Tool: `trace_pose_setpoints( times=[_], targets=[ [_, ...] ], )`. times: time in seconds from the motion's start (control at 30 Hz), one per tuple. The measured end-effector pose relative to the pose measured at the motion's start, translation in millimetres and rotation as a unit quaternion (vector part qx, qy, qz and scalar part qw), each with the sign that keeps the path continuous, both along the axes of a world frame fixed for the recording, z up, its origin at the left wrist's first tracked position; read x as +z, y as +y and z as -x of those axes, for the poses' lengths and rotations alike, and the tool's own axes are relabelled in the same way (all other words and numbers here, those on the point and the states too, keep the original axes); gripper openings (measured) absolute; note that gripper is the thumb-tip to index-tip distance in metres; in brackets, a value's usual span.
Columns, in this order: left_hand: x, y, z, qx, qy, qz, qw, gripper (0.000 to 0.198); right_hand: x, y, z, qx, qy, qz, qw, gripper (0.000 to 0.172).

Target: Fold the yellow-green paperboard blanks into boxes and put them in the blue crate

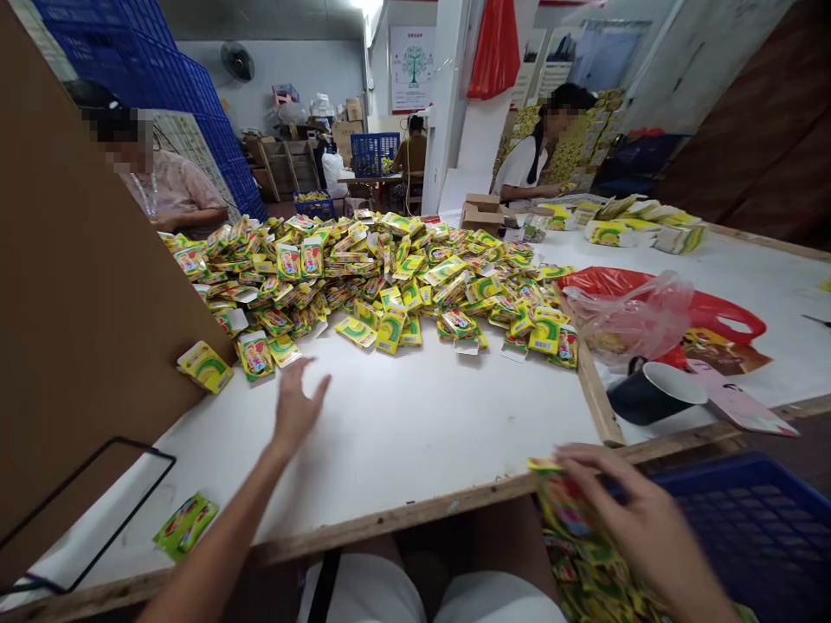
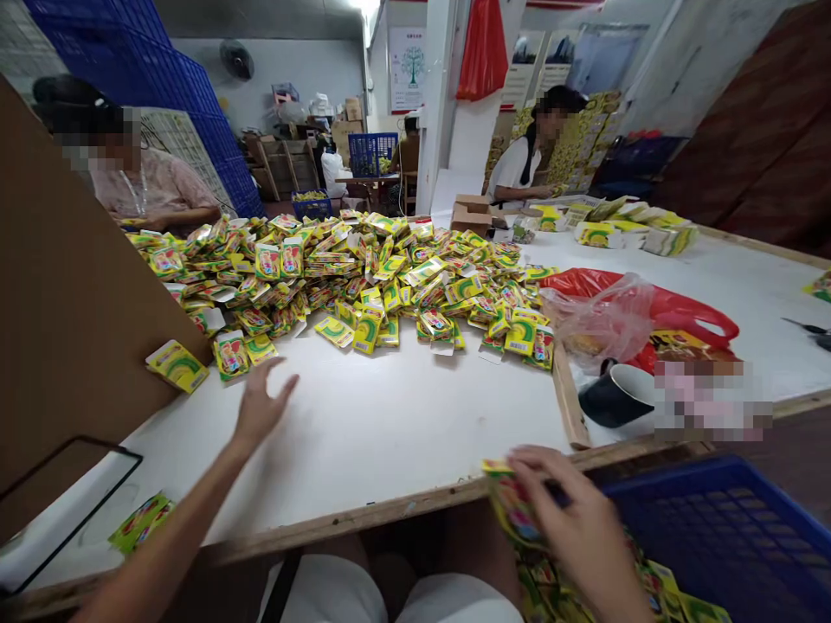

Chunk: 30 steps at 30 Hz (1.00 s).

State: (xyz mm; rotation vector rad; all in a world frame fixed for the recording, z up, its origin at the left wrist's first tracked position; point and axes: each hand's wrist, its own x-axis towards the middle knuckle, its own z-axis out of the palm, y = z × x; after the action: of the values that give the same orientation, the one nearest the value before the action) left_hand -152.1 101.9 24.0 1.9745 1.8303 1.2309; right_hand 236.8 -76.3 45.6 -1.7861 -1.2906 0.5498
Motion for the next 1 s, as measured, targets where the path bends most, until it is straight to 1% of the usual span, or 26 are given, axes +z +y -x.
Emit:
trace_pose_setpoints(
  times=[0.03, 0.07, 0.1, 0.13, 0.17, 0.23, 0.3, 0.33, 0.37, 0.4, 0.47, 0.5, 0.53, 0.57, 0.6, 0.63, 0.67, 0.73, 0.8, 0.87, 0.9, 1.0],
  targets=[
    [0.3, 21.9, 18.9, 0.086, 0.031, -0.006, 0.996, 0.047, 0.0, -13.1, -24.6, -0.035, -0.039, 0.002, 0.999, 0.035],
    [-0.6, 41.8, 35.3, 0.159, 0.052, 0.003, 0.986, 0.054, -1.9, -24.5, -44.2, -0.061, -0.067, 0.017, 0.996, 0.036],
    [-2.7, 58.4, 48.0, 0.197, 0.072, 0.030, 0.977, 0.060, -5.4, -33.6, -57.4, -0.079, -0.083, 0.031, 0.993, 0.036],
    [-5.9, 71.0, 56.2, 0.213, 0.088, 0.058, 0.971, 0.064, -9.8, -39.6, -63.4, -0.089, -0.088, 0.044, 0.991, 0.036],
    [-10.1, 79.1, 59.7, 0.221, 0.095, 0.074, 0.968, 0.066, -14.5, -42.1, -62.4, -0.089, -0.083, 0.053, 0.991, 0.035],
    [-19.4, 82.3, 54.2, 0.198, 0.113, 0.101, 0.968, 0.064, -22.1, -36.9, -43.5, -0.064, -0.052, 0.053, 0.995, 0.034],
    [-25.8, 73.5, 39.5, 0.142, 0.133, 0.115, 0.974, 0.059, -24.6, -20.9, -13.0, -0.020, -0.018, 0.037, 0.999, 0.035],
    [-26.1, 67.8, 32.0, 0.105, 0.142, 0.118, 0.977, 0.057, -23.7, -10.4, 2.5, 0.007, -0.008, 0.030, 0.999, 0.035],
    [-23.6, 63.2, 26.0, 0.068, 0.148, 0.118, 0.980, 0.055, -21.8, 0.9, 16.6, 0.032, -0.004, 0.024, 0.999, 0.034],
    [-18.1, 61.0, 22.4, 0.034, 0.153, 0.111, 0.981, 0.054, -19.5, 12.6, 28.8, 0.055, -0.004, 0.019, 0.998, 0.034],
    [1.0, 67.0, 23.3, -0.005, 0.158, 0.063, 0.985, 0.055, -16.4, 34.9, 47.4, 0.086, -0.010, 0.002, 0.996, 0.031],
    [13.0, 75.6, 27.6, -0.006, 0.159, 0.016, 0.987, 0.058, -16.9, 45.0, 54.8, 0.091, -0.016, -0.012, 0.996, 0.030],
    [25.0, 87.4, 33.7, 0.016, 0.160, -0.035, 0.986, 0.062, -19.2, 53.9, 61.5, 0.089, -0.026, -0.031, 0.995, 0.029],
    [35.7, 101.5, 40.8, 0.048, 0.166, -0.069, 0.982, 0.067, -23.5, 61.4, 68.0, 0.084, -0.037, -0.052, 0.994, 0.029],
    [44.1, 116.6, 48.1, 0.084, 0.175, -0.083, 0.978, 0.073, -29.5, 67.3, 74.2, 0.079, -0.049, -0.072, 0.993, 0.028],
    [49.4, 131.8, 54.6, 0.113, 0.188, -0.077, 0.973, 0.081, -36.8, 71.9, 80.2, 0.076, -0.061, -0.089, 0.991, 0.027],
    [51.5, 146.2, 59.9, 0.131, 0.206, -0.059, 0.968, 0.088, -44.9, 75.2, 85.4, 0.078, -0.071, -0.103, 0.989, 0.026],
    [46.7, 171.0, 64.8, 0.144, 0.247, -0.014, 0.958, 0.098, -61.1, 79.5, 92.0, 0.085, -0.085, -0.118, 0.986, 0.023],
    [35.4, 191.3, 62.9, 0.154, 0.280, 0.002, 0.947, 0.100, -74.4, 82.8, 92.5, 0.086, -0.092, -0.125, 0.984, 0.020],
    [25.6, 210.4, 56.9, 0.182, 0.294, -0.010, 0.938, 0.096, -83.4, 86.7, 89.0, 0.073, -0.094, -0.131, 0.984, 0.019],
    [23.0, 220.1, 53.6, 0.197, 0.295, -0.017, 0.935, 0.092, -86.4, 88.8, 87.2, 0.065, -0.092, -0.134, 0.984, 0.019],
    [24.6, 248.5, 46.6, 0.207, 0.284, -0.026, 0.936, 0.078, -91.4, 93.9, 86.0, 0.032, -0.077, -0.138, 0.987, 0.024]
  ],
)
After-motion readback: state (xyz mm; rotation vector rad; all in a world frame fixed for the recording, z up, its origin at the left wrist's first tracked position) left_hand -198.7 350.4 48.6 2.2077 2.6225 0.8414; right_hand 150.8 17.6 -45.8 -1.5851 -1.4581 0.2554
